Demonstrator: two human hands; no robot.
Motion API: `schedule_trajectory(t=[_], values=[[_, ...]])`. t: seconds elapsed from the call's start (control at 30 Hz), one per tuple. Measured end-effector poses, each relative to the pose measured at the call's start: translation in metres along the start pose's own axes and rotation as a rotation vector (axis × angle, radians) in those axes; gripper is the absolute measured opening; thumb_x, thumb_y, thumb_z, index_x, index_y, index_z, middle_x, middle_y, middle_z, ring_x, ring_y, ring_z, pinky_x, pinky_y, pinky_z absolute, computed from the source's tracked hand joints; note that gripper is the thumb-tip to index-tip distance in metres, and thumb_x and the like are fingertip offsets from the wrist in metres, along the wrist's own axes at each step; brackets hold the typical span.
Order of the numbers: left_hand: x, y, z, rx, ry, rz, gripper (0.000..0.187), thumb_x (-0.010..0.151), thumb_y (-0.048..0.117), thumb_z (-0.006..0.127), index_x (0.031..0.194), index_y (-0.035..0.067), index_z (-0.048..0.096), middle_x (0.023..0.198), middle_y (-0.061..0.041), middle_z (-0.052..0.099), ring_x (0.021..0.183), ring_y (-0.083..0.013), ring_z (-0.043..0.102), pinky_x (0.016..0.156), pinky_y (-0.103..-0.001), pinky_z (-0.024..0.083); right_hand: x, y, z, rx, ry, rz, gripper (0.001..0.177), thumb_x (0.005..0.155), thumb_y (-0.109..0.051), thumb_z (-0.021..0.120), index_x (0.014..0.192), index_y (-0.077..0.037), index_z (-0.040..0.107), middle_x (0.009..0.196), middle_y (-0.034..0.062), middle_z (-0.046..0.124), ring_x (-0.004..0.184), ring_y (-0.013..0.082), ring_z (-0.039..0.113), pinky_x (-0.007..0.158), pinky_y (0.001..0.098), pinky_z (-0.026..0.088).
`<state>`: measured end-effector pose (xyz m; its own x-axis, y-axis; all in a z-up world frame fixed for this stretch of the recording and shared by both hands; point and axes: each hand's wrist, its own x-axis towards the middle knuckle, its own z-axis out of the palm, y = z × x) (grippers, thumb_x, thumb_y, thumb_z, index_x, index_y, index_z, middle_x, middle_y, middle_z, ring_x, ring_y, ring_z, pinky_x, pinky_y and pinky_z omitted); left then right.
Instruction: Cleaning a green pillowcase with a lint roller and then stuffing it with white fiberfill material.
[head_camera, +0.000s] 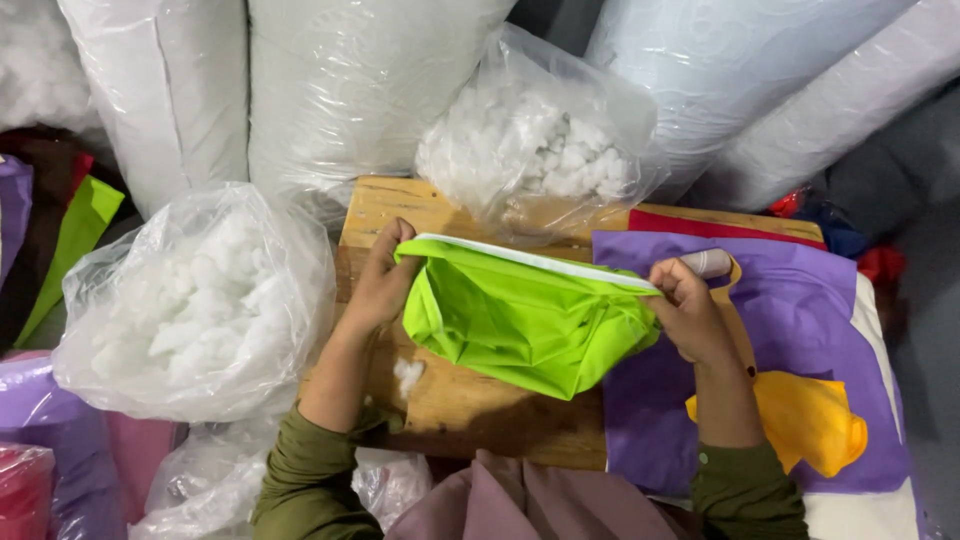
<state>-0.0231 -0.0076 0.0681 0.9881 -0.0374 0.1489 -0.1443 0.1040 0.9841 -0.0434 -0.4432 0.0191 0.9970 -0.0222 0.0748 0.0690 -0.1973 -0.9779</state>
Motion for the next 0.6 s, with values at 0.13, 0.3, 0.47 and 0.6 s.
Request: schedule_trajectory(t=[0.13, 0.3, 0.47, 0.6], values=[[-0.005, 0.022, 0.013, -0.258, 0.087, -0.371, 0.018, 0.103, 0.014, 0.055, 0.119, 0.009, 0.06, 0.089, -0.008, 0.069, 0.076, -0.018, 0.068, 0.071, -0.03, 0.055, -0.021, -0.049, -0.008, -0.478, -0.061, 0.024, 0.018, 0.09, -0.004, 0.068, 0.102, -0.015, 0.061, 0.077, 0.0109, 0.073, 0.07, 0.0252, 0.068, 0.065, 0.0372, 0.051], [-0.018, 0.049, 0.022, -0.918, 0.276, -0.657, 0.053, 0.087, 0.016, 0.057, 0.139, 0.015, 0.057, 0.1, -0.011, 0.062, 0.087, -0.0284, 0.062, 0.082, -0.039, 0.051, -0.036, -0.065, -0.03, 0.864, -0.161, 0.262, 0.076, 0.094, -0.043, 0.056, 0.159, -0.007, 0.04, 0.151, 0.0198, 0.049, 0.137, 0.0353, 0.049, 0.115, 0.0473, 0.035], [-0.061, 0.027, 0.027, -1.067, 0.121, -0.253, 0.054, 0.095, 0.014, 0.065, 0.147, 0.011, 0.049, 0.136, -0.019, 0.062, 0.118, -0.0353, 0.065, 0.1, -0.049, 0.055, -0.054, -0.024, -0.011, 1.165, -0.434, -0.005, 0.131, 0.087, -0.016, 0.089, 0.169, -0.026, -0.013, 0.169, 0.025, 0.022, 0.144, 0.0403, 0.04, 0.11, 0.0541, 0.04], [-0.077, 0.001, 0.033, -0.82, 0.211, -0.15, 0.076, 0.084, -0.011, 0.071, 0.153, 0.006, 0.043, 0.135, -0.028, 0.061, 0.109, -0.047, 0.069, 0.082, -0.058, 0.063, -0.073, -0.076, 0.035, 0.427, -0.119, 0.075, 0.12, 0.073, 0.012, 0.071, 0.17, -0.026, 0.01, 0.143, 0.0229, 0.059, 0.117, 0.0331, 0.066, 0.089, 0.0438, 0.061]])
